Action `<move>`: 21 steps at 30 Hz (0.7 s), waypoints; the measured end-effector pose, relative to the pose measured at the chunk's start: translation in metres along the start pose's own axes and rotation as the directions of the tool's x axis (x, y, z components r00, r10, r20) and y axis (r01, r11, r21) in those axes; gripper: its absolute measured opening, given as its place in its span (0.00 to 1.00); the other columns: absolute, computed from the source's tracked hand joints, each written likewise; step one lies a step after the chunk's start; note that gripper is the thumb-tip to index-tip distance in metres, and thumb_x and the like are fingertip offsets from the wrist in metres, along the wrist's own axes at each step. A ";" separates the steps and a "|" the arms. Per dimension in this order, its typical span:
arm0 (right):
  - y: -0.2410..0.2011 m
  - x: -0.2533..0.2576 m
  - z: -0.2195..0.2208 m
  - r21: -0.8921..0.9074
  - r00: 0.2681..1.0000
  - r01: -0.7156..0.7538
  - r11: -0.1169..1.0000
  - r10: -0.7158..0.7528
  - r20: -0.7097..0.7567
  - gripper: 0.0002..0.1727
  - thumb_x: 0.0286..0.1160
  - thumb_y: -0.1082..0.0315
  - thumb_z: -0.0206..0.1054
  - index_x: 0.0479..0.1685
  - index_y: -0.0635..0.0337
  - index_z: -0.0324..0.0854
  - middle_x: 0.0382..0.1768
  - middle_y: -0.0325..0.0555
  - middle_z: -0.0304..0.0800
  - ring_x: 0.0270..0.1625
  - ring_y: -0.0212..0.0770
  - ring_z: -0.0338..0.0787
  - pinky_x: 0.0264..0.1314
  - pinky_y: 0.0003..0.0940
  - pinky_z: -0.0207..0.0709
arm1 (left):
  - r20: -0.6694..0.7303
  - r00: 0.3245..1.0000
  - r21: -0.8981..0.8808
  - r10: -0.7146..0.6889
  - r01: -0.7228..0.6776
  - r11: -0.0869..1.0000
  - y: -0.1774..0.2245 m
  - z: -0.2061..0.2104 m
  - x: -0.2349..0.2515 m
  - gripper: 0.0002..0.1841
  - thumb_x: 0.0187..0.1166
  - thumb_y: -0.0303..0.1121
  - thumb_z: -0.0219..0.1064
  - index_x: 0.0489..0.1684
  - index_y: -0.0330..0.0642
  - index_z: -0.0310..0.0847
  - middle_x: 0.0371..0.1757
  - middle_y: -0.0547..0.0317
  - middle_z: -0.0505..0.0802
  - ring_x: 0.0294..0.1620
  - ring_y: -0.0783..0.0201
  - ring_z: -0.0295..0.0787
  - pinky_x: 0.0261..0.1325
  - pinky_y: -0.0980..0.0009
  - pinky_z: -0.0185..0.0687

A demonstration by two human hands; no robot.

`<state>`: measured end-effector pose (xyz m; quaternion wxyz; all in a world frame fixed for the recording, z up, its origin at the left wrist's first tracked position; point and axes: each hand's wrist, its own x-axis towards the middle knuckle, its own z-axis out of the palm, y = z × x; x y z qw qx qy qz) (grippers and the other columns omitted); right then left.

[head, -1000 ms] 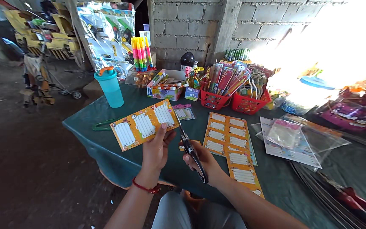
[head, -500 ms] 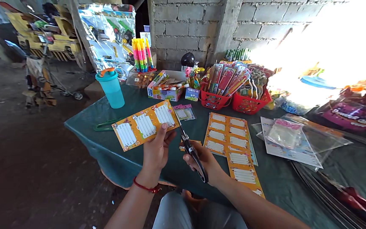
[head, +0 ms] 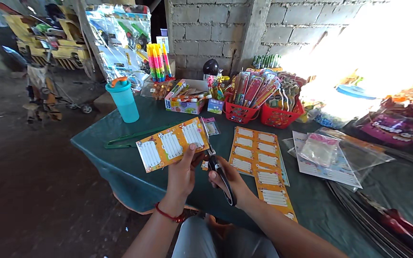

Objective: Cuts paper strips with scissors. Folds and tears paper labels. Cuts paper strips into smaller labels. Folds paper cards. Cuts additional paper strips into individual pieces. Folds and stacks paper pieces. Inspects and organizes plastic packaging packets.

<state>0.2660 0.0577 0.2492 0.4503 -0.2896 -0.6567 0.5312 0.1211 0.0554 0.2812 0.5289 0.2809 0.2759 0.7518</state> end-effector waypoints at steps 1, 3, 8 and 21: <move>0.000 0.000 0.000 -0.008 1.000 0.005 1.000 -0.005 -0.001 0.41 0.72 0.41 0.70 0.72 0.67 0.68 0.35 0.25 0.79 0.33 0.18 0.80 0.37 0.14 0.76 | 0.002 1.000 -0.003 -0.002 0.002 1.000 0.000 0.000 0.000 0.08 0.87 0.19 0.54 0.56 0.33 0.74 0.41 0.51 0.96 0.38 0.62 0.97 0.48 0.69 0.94; 0.001 0.000 0.000 -0.023 1.000 0.017 1.000 -0.017 -0.010 0.41 0.72 0.41 0.69 0.72 0.68 0.68 0.34 0.25 0.79 0.32 0.18 0.79 0.37 0.15 0.76 | 0.006 1.000 -0.010 -0.005 0.005 1.000 -0.001 0.000 0.000 0.07 0.87 0.19 0.54 0.56 0.33 0.74 0.41 0.51 0.96 0.37 0.61 0.97 0.48 0.69 0.95; 0.001 0.000 -0.001 -0.027 1.000 0.004 1.000 -0.004 -0.010 0.41 0.73 0.41 0.69 0.72 0.67 0.68 0.33 0.25 0.79 0.31 0.17 0.79 0.35 0.14 0.76 | 0.004 1.000 -0.015 -0.001 0.002 1.000 0.000 -0.002 0.001 0.07 0.87 0.19 0.55 0.55 0.33 0.75 0.41 0.51 0.96 0.37 0.61 0.98 0.47 0.69 0.95; 0.000 0.000 -0.001 -0.046 1.000 -0.011 0.999 0.010 -0.026 0.38 0.74 0.45 0.69 0.72 0.68 0.69 0.34 0.25 0.79 0.31 0.17 0.79 0.35 0.13 0.75 | -0.012 1.000 0.003 0.014 -0.014 1.000 -0.001 -0.002 0.001 0.07 0.86 0.18 0.56 0.55 0.33 0.75 0.40 0.51 0.96 0.37 0.62 0.98 0.47 0.69 0.95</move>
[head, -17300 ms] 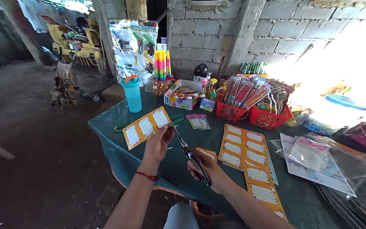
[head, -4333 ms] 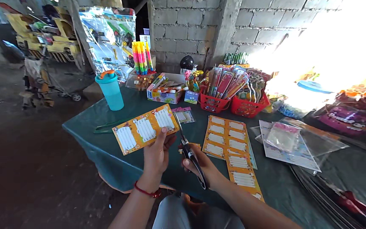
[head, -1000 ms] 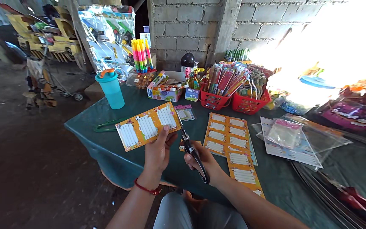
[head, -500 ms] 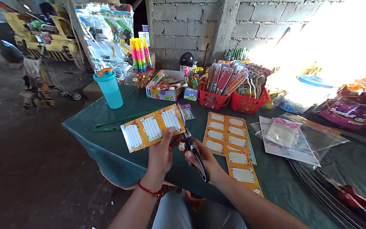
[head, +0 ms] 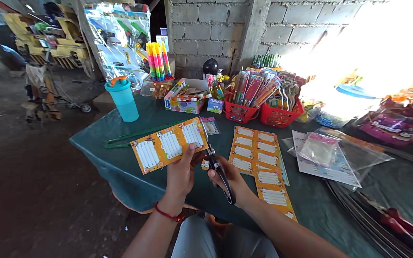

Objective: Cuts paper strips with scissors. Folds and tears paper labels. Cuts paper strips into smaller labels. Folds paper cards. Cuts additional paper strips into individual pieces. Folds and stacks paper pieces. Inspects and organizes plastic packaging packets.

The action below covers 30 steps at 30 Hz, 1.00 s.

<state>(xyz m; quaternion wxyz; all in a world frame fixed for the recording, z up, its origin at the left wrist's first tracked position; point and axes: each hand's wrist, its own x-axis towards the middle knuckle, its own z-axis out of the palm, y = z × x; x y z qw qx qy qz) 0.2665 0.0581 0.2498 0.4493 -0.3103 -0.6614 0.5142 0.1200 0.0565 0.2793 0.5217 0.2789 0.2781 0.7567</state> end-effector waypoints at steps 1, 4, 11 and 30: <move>0.000 0.000 0.000 0.003 1.000 0.003 1.000 -0.003 0.005 0.39 0.74 0.45 0.70 0.72 0.68 0.68 0.34 0.26 0.78 0.31 0.17 0.79 0.36 0.13 0.75 | -0.004 1.000 -0.001 0.001 -0.001 1.000 0.000 0.000 0.000 0.07 0.86 0.18 0.56 0.55 0.32 0.75 0.40 0.51 0.96 0.37 0.61 0.98 0.47 0.69 0.95; 0.001 0.001 0.001 0.008 1.000 0.010 1.000 -0.010 0.014 0.40 0.72 0.43 0.70 0.72 0.69 0.67 0.35 0.25 0.78 0.32 0.16 0.78 0.37 0.14 0.75 | -0.016 1.000 -0.003 0.000 0.000 1.000 0.001 0.001 0.000 0.07 0.86 0.19 0.56 0.55 0.33 0.75 0.40 0.51 0.96 0.36 0.61 0.98 0.46 0.69 0.95; 0.002 0.000 0.002 -0.011 1.000 0.022 1.000 -0.022 0.020 0.41 0.74 0.43 0.69 0.73 0.70 0.67 0.35 0.26 0.78 0.33 0.17 0.79 0.38 0.14 0.75 | -0.012 1.000 -0.005 0.008 -0.008 1.000 0.002 0.002 -0.001 0.07 0.86 0.19 0.56 0.54 0.33 0.75 0.40 0.51 0.96 0.37 0.61 0.98 0.46 0.69 0.95; 0.004 0.002 0.000 -0.006 0.999 -0.013 1.000 0.014 0.047 0.41 0.72 0.42 0.69 0.74 0.69 0.68 0.35 0.26 0.78 0.32 0.18 0.78 0.37 0.15 0.75 | -0.063 0.998 0.042 0.013 -0.011 0.999 0.009 0.001 0.004 0.08 0.86 0.19 0.57 0.56 0.33 0.75 0.41 0.50 0.97 0.38 0.60 0.98 0.46 0.69 0.95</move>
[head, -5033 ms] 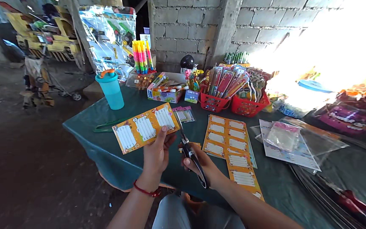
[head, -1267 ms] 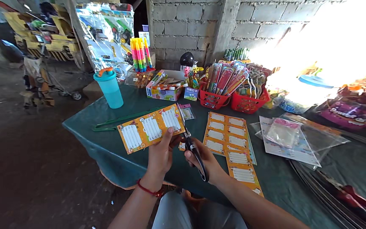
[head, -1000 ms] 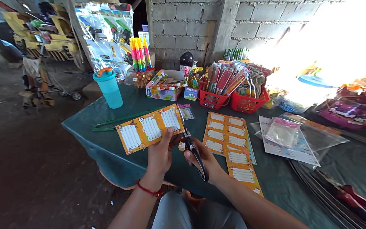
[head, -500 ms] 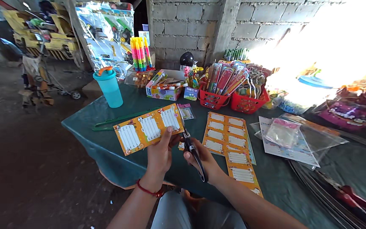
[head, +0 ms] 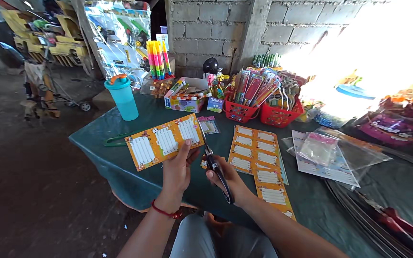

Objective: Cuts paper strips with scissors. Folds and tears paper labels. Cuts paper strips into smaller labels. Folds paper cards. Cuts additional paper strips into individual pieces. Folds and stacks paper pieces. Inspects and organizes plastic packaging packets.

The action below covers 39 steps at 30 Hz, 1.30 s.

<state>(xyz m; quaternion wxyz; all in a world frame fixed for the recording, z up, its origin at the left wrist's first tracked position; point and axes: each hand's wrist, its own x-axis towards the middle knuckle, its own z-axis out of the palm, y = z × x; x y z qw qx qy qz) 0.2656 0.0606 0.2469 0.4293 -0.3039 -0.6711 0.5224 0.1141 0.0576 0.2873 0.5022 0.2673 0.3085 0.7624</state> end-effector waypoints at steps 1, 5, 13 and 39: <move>0.000 0.000 0.000 -0.002 1.000 -0.002 1.000 0.002 -0.001 0.42 0.72 0.42 0.69 0.74 0.68 0.68 0.35 0.26 0.78 0.32 0.18 0.78 0.37 0.15 0.75 | 0.000 1.000 0.004 -0.004 0.004 1.000 0.000 0.000 0.000 0.08 0.86 0.19 0.57 0.57 0.33 0.75 0.41 0.50 0.96 0.38 0.61 0.98 0.46 0.69 0.95; -0.001 0.000 0.000 -0.009 1.000 -0.007 1.000 0.007 -0.007 0.42 0.72 0.42 0.69 0.74 0.69 0.68 0.36 0.26 0.78 0.32 0.18 0.79 0.37 0.14 0.75 | 0.002 1.000 -0.002 -0.012 0.012 1.000 -0.001 0.001 -0.002 0.07 0.86 0.19 0.57 0.55 0.33 0.75 0.40 0.50 0.96 0.37 0.61 0.98 0.46 0.69 0.95; -0.001 -0.001 -0.001 0.006 1.000 0.016 1.000 -0.016 -0.017 0.41 0.74 0.42 0.69 0.73 0.68 0.69 0.36 0.26 0.79 0.32 0.17 0.79 0.36 0.14 0.75 | 0.017 1.000 0.001 0.010 -0.010 1.000 -0.003 0.002 -0.003 0.08 0.86 0.19 0.57 0.56 0.33 0.75 0.41 0.50 0.97 0.39 0.60 0.98 0.46 0.68 0.95; -0.003 -0.003 0.001 0.026 0.999 0.020 0.999 -0.019 -0.047 0.35 0.75 0.48 0.70 0.71 0.67 0.71 0.31 0.24 0.77 0.27 0.16 0.76 0.31 0.12 0.72 | -0.005 1.000 -0.012 0.004 -0.004 1.000 -0.001 0.004 -0.005 0.07 0.85 0.18 0.58 0.55 0.33 0.76 0.41 0.51 0.97 0.38 0.61 0.98 0.45 0.70 0.95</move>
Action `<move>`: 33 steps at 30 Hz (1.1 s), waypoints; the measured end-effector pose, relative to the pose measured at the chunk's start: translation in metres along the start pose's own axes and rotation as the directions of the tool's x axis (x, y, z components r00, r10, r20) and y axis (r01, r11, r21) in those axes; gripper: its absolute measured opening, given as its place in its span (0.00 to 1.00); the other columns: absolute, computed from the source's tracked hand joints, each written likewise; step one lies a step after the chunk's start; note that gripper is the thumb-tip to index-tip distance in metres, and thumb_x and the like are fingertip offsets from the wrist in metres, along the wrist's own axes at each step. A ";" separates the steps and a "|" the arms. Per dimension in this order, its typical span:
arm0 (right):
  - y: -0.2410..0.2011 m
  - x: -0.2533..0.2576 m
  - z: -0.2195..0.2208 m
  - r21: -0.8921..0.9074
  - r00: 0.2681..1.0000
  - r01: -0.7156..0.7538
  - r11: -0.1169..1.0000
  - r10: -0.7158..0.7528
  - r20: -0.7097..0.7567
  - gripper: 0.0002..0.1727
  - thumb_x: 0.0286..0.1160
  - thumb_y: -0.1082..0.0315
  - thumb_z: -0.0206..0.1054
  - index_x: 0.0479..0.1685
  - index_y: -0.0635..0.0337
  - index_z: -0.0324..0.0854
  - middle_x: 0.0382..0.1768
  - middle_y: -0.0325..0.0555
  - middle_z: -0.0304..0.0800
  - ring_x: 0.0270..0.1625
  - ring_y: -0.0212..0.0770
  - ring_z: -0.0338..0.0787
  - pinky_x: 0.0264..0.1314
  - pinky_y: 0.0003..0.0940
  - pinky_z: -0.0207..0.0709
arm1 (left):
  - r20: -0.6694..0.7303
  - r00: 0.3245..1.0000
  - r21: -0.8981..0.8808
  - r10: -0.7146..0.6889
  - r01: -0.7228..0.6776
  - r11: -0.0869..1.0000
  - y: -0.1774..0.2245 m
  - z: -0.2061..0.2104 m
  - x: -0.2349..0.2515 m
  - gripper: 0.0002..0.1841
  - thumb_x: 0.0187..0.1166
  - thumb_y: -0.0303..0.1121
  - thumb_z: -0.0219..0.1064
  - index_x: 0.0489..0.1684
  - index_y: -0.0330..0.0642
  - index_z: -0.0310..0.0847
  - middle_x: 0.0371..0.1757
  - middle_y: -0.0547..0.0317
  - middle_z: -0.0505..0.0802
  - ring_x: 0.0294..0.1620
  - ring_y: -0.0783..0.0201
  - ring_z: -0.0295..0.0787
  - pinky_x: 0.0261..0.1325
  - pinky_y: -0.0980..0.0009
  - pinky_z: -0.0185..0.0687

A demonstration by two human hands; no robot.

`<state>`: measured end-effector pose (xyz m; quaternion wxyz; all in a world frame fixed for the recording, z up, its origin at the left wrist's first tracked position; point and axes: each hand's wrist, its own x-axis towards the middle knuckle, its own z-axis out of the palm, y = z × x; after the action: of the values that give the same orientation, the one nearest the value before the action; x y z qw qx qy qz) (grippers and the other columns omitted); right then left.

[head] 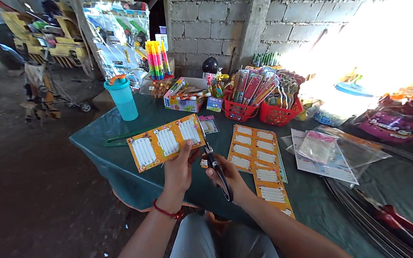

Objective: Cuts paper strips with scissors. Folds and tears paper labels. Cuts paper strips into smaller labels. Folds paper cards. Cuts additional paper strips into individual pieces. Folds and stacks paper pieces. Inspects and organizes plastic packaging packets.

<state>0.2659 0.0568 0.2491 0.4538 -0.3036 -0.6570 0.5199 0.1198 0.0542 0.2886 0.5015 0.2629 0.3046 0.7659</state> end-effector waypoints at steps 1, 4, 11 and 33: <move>0.000 0.000 0.000 -0.001 1.000 -0.002 1.000 0.002 -0.001 0.35 0.75 0.48 0.70 0.71 0.68 0.71 0.31 0.24 0.77 0.27 0.16 0.76 0.31 0.12 0.72 | -0.004 1.000 0.005 -0.002 0.002 1.000 0.000 0.000 0.000 0.07 0.85 0.18 0.58 0.55 0.33 0.76 0.41 0.51 0.97 0.38 0.61 0.98 0.45 0.70 0.95; 0.000 0.000 0.001 -0.008 1.000 -0.006 1.000 0.006 -0.002 0.36 0.74 0.47 0.70 0.71 0.67 0.71 0.32 0.24 0.78 0.28 0.16 0.76 0.31 0.12 0.73 | 0.001 1.000 0.016 0.003 -0.003 1.000 -0.001 -0.001 0.000 0.07 0.85 0.18 0.58 0.55 0.32 0.75 0.40 0.51 0.97 0.37 0.62 0.98 0.46 0.70 0.95; 0.000 0.001 0.000 -0.023 1.000 -0.019 1.000 0.020 0.012 0.39 0.73 0.43 0.69 0.72 0.68 0.69 0.32 0.25 0.76 0.29 0.17 0.76 0.33 0.13 0.73 | -0.014 1.000 0.009 0.002 -0.002 1.000 -0.002 -0.001 0.000 0.07 0.85 0.18 0.58 0.54 0.32 0.75 0.40 0.52 0.96 0.37 0.62 0.98 0.45 0.70 0.95; 0.001 0.001 0.000 -0.001 1.000 0.009 1.000 -0.009 -0.011 0.35 0.75 0.47 0.69 0.71 0.67 0.71 0.31 0.23 0.77 0.27 0.16 0.76 0.31 0.13 0.72 | 0.013 1.000 0.003 -0.007 0.007 1.000 -0.005 -0.001 -0.004 0.07 0.84 0.17 0.58 0.55 0.32 0.75 0.40 0.51 0.96 0.37 0.62 0.97 0.44 0.69 0.95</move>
<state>0.2656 0.0577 0.2482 0.4596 -0.3036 -0.6562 0.5157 0.1236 0.0521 0.2841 0.5059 0.2674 0.3032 0.7620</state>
